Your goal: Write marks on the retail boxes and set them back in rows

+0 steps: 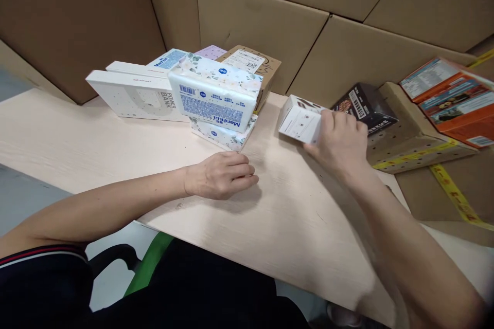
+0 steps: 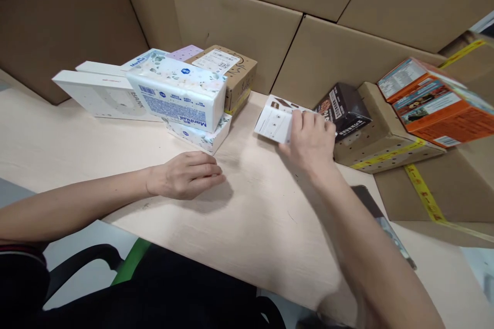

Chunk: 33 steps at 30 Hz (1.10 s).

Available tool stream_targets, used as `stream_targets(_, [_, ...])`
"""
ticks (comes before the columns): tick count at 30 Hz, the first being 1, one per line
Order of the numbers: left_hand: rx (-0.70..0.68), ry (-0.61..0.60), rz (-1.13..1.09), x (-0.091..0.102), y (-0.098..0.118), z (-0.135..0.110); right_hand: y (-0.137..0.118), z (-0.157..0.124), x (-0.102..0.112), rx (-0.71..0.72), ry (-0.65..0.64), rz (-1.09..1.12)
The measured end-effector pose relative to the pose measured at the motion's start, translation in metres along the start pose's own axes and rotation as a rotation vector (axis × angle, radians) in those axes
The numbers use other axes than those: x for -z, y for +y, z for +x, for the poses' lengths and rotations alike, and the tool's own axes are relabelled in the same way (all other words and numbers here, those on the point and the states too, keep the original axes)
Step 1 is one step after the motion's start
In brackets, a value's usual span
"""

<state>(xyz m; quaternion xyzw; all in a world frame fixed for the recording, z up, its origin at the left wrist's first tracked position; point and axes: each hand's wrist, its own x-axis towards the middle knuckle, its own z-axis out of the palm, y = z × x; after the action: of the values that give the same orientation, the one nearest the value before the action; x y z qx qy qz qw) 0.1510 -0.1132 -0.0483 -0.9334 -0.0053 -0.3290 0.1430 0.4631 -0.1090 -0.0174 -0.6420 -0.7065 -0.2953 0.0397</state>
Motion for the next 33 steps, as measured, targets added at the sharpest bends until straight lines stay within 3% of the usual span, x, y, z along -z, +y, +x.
stream_targets(5, [0.25, 0.015, -0.184, -0.014, 0.008, -0.002, -0.031, -0.069, 0.025, 0.182, 0.193, 0.018])
stream_targets(9, [0.369, 0.082, -0.361, -0.02, 0.014, -0.002, -0.043, -0.096, 0.035, 0.241, 0.315, 0.017])
stream_targets(17, [0.437, 0.063, -0.522, -0.024, 0.017, -0.003, -0.045, -0.106, 0.034, 0.193, 0.193, 0.17])
stream_targets(30, [0.581, -0.012, -0.629, -0.02, 0.018, -0.005, -0.041, -0.109, 0.042, 0.252, 0.202, 0.248])
stream_targets(33, [0.648, -0.057, -0.713, -0.016, 0.019, -0.002, -0.019, -0.106, 0.046, 0.083, 0.184, 0.482])
